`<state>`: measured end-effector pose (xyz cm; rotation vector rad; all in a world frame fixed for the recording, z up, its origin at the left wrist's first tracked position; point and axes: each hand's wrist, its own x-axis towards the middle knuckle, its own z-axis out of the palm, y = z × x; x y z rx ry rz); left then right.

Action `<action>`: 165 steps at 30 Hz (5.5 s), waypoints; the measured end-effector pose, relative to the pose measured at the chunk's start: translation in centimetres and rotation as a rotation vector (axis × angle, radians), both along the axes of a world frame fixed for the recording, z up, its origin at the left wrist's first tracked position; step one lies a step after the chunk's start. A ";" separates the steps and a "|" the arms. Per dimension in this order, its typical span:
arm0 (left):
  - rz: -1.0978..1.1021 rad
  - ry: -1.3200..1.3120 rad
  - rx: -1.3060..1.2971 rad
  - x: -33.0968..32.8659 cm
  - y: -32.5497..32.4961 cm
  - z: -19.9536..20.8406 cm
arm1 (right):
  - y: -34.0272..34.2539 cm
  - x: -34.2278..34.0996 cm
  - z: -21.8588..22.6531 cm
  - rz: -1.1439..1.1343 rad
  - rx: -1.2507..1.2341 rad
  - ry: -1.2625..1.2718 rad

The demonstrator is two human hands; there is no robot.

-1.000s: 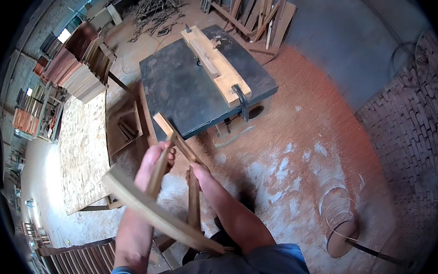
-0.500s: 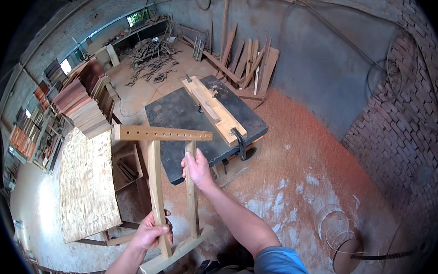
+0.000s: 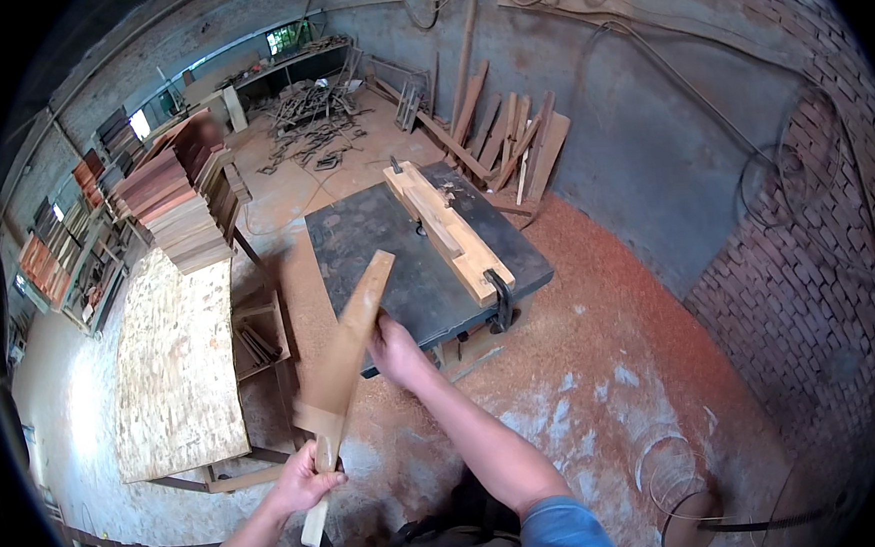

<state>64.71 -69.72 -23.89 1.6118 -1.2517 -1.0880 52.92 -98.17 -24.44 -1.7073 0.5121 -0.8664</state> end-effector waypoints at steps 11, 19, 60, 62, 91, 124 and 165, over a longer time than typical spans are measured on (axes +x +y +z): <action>-0.001 -0.903 -0.081 6.4 -5.9 -3.4 | -1.4 -6.0 -0.3 0.524 0.866 -0.232; 0.069 -0.546 -0.097 9.1 -9.3 -10.9 | -3.2 -2.9 0.5 0.586 0.938 -0.298; -0.026 -0.951 -0.178 8.4 -28.1 -13.3 | -15.7 3.2 -15.1 -0.327 -0.617 0.624; 0.082 -0.926 -0.203 9.9 -27.1 -12.3 | -16.6 2.8 -15.0 -0.328 -0.610 0.619; 0.889 0.665 0.421 18.3 -25.1 -17.8 | -21.6 7.2 -15.0 -0.475 -0.589 0.511; 1.011 0.616 0.501 22.3 -31.2 -15.7 | -26.0 12.2 -16.0 -0.490 -0.618 0.548; 1.034 0.556 0.577 31.0 -37.9 -16.7 | -32.7 20.0 -15.8 -0.482 -0.553 0.538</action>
